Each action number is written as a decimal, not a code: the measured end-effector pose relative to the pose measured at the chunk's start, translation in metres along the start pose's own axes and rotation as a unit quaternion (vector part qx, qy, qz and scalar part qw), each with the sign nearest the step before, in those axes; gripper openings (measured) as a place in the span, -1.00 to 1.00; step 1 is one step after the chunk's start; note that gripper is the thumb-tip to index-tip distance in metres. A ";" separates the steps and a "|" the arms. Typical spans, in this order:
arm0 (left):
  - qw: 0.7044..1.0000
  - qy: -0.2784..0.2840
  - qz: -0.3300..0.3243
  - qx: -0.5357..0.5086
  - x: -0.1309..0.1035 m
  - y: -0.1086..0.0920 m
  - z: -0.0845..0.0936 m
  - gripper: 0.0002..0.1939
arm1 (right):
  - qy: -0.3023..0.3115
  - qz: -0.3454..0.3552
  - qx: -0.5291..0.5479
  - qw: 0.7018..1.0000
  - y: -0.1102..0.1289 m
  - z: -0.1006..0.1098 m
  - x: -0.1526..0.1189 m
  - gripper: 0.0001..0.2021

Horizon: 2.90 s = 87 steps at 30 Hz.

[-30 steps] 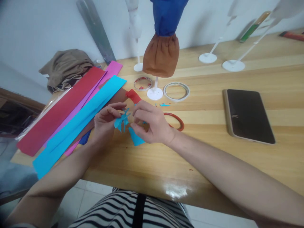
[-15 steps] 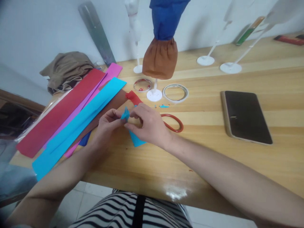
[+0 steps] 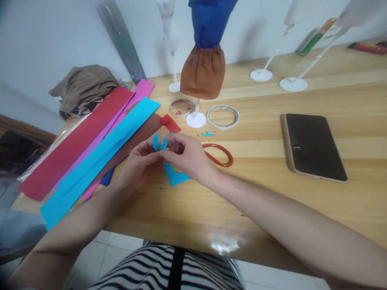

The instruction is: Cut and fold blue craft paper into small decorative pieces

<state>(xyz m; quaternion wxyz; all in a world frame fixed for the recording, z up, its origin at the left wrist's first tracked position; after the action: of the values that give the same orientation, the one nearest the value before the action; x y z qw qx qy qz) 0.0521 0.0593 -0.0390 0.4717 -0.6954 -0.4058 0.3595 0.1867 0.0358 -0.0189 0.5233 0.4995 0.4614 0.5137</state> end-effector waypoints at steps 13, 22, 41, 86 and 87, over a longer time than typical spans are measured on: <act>1.000 0.013 0.022 0.006 0.002 0.003 -0.001 -0.58 | -0.016 -0.014 0.029 0.999 -0.008 0.003 0.003 -0.67; 0.999 -0.003 -0.003 0.038 0.002 -0.002 0.004 -0.69 | -0.005 0.013 0.009 1.000 -0.001 0.003 0.001 -0.64; 0.999 0.028 0.018 0.006 0.002 0.000 -0.004 -0.52 | -0.007 -0.021 0.051 0.998 -0.008 0.002 0.003 -0.56; 0.927 0.029 -0.333 0.170 -0.004 -0.052 0.005 -0.84 | -0.104 0.447 -0.323 0.827 0.057 0.006 -0.046 -0.78; 0.927 0.030 -0.333 0.168 -0.005 -0.053 0.004 -0.83 | -0.105 0.450 -0.320 0.827 0.059 0.007 -0.047 -0.78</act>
<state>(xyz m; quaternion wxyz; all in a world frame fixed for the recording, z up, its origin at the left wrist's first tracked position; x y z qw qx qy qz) 0.0350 0.0685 0.0110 0.6861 -0.4411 -0.5337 0.2235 0.1866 -0.0133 0.0391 0.4101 0.5069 -0.0625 0.7556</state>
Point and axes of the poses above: each hand's wrist, its own x-axis towards the middle knuckle, its own z-axis out of the back of the hand, y = z × x, the point moved 10 cm from there along x, towards the middle knuckle, and after that the axes turned 4 degrees about -z, right-handed, at the moved point
